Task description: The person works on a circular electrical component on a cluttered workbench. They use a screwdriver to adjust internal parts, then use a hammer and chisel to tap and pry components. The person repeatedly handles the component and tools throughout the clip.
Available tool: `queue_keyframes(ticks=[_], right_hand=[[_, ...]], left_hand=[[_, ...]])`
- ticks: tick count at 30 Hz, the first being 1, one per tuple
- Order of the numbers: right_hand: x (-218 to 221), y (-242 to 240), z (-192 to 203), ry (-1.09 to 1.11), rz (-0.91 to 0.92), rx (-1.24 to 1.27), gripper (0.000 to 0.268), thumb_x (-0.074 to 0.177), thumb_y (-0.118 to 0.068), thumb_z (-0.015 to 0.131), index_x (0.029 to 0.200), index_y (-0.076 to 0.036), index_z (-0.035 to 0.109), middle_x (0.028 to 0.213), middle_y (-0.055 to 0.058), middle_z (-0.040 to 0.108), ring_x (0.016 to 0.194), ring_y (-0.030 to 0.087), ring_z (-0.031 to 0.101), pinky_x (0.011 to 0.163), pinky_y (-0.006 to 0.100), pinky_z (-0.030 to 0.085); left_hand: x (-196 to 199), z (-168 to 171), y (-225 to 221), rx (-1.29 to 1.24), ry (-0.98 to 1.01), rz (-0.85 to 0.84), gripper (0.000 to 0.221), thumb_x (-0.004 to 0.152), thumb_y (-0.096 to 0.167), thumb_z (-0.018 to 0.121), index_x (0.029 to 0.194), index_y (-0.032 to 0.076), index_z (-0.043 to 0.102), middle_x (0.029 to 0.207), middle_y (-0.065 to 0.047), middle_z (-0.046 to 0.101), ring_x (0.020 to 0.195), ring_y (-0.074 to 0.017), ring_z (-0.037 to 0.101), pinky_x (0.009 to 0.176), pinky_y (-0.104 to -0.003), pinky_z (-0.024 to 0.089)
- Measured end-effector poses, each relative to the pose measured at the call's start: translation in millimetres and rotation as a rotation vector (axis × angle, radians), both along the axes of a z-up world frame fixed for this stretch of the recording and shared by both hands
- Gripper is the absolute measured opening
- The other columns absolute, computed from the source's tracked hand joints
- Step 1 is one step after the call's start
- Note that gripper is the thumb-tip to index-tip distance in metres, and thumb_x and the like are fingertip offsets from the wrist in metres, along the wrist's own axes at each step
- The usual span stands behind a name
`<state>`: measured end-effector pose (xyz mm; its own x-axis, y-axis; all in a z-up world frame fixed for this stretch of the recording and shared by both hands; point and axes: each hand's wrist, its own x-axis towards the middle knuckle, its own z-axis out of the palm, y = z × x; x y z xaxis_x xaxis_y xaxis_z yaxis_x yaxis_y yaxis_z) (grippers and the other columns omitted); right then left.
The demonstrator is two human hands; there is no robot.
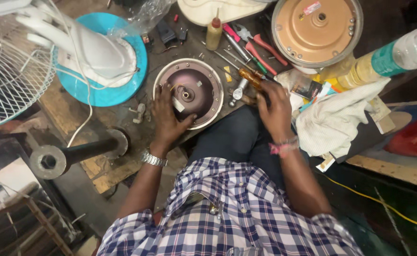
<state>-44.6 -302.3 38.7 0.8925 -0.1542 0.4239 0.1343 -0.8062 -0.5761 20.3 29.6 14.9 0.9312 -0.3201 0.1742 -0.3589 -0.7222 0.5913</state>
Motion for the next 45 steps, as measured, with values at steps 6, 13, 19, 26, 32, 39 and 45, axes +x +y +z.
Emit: queue_keyframes(ticks=[6, 13, 19, 26, 32, 39, 45], right_hand=[[44.4, -20.8, -1.7, 0.157, -0.07, -0.242, 0.032, 0.092, -0.009, 0.073, 0.123, -0.003, 0.07, 0.123, 0.015, 0.065, 0.113, 0.037, 0.06, 0.095, 0.049, 0.047], [37.5, -38.1, -10.8, 0.163, -0.079, -0.359, 0.029, 0.085, -0.014, 0.078, 0.113, -0.006, 0.074, 0.113, 0.013, 0.065, 0.108, 0.037, 0.059, 0.092, 0.048, 0.046], [31.5, -29.5, -11.2, 0.218, -0.055, -0.294, 0.026, 0.092, -0.015, 0.077, 0.117, -0.007, 0.074, 0.116, 0.012, 0.065, 0.113, 0.034, 0.057, 0.095, 0.048, 0.046], [24.4, -18.0, -11.5, 0.174, -0.079, -0.405, 0.038, 0.084, -0.021, 0.08, 0.12, -0.009, 0.074, 0.121, 0.009, 0.063, 0.114, 0.034, 0.055, 0.098, 0.049, 0.044], [14.5, -35.6, -22.1, 0.239, -0.111, -0.464, 0.047, 0.082, -0.018, 0.081, 0.128, -0.014, 0.073, 0.12, 0.01, 0.064, 0.116, 0.035, 0.055, 0.098, 0.05, 0.043], [18.5, -45.8, -26.8, 0.222, -0.123, -0.385, 0.046, 0.082, -0.018, 0.083, 0.126, -0.01, 0.072, 0.112, 0.016, 0.063, 0.112, 0.038, 0.057, 0.096, 0.051, 0.045], [-20.0, -17.2, 27.7, -0.097, -0.141, -0.057, 0.038, 0.089, -0.006, 0.084, 0.123, -0.003, 0.068, 0.118, 0.018, 0.064, 0.113, 0.039, 0.065, 0.1, 0.048, 0.054]], left_hand=[[0.3, 6.1, -1.4, -0.034, 0.09, 0.017, 0.122, 0.074, 0.046, 0.091, 0.165, 0.009, 0.018, 0.169, -0.018, 0.028, 0.159, -0.0405, 0.016, 0.126, -0.061, 0.012], [12.1, 10.1, 9.0, -0.028, 0.131, -0.066, 0.126, 0.069, 0.044, 0.092, 0.165, 0.01, 0.017, 0.167, -0.027, 0.023, 0.158, -0.0428, 0.017, 0.125, -0.062, 0.012], [41.7, 21.4, 18.7, 0.025, 0.229, -0.188, 0.13, 0.063, 0.041, 0.093, 0.164, 0.012, 0.018, 0.166, -0.032, 0.019, 0.155, -0.0481, 0.014, 0.122, -0.064, 0.013], [39.2, 23.4, 19.4, 0.039, 0.223, -0.184, 0.131, 0.063, 0.044, 0.093, 0.164, 0.01, 0.016, 0.165, -0.03, 0.026, 0.156, -0.0478, 0.018, 0.122, -0.065, 0.015], [39.5, 21.2, 19.3, 0.047, 0.235, -0.165, 0.13, 0.063, 0.043, 0.093, 0.163, 0.009, 0.017, 0.164, -0.03, 0.025, 0.153, -0.0467, 0.021, 0.119, -0.064, 0.017], [40.8, 23.1, 18.8, 0.058, 0.206, -0.197, 0.128, 0.064, 0.043, 0.091, 0.163, 0.008, 0.018, 0.165, -0.025, 0.029, 0.156, -0.0455, 0.02, 0.124, -0.057, 0.02], [9.9, 51.5, 11.6, 0.018, -0.167, -0.156, 0.119, 0.077, 0.043, 0.086, 0.164, 0.009, 0.012, 0.166, -0.025, 0.028, 0.156, -0.0457, 0.018, 0.128, -0.06, 0.014]])
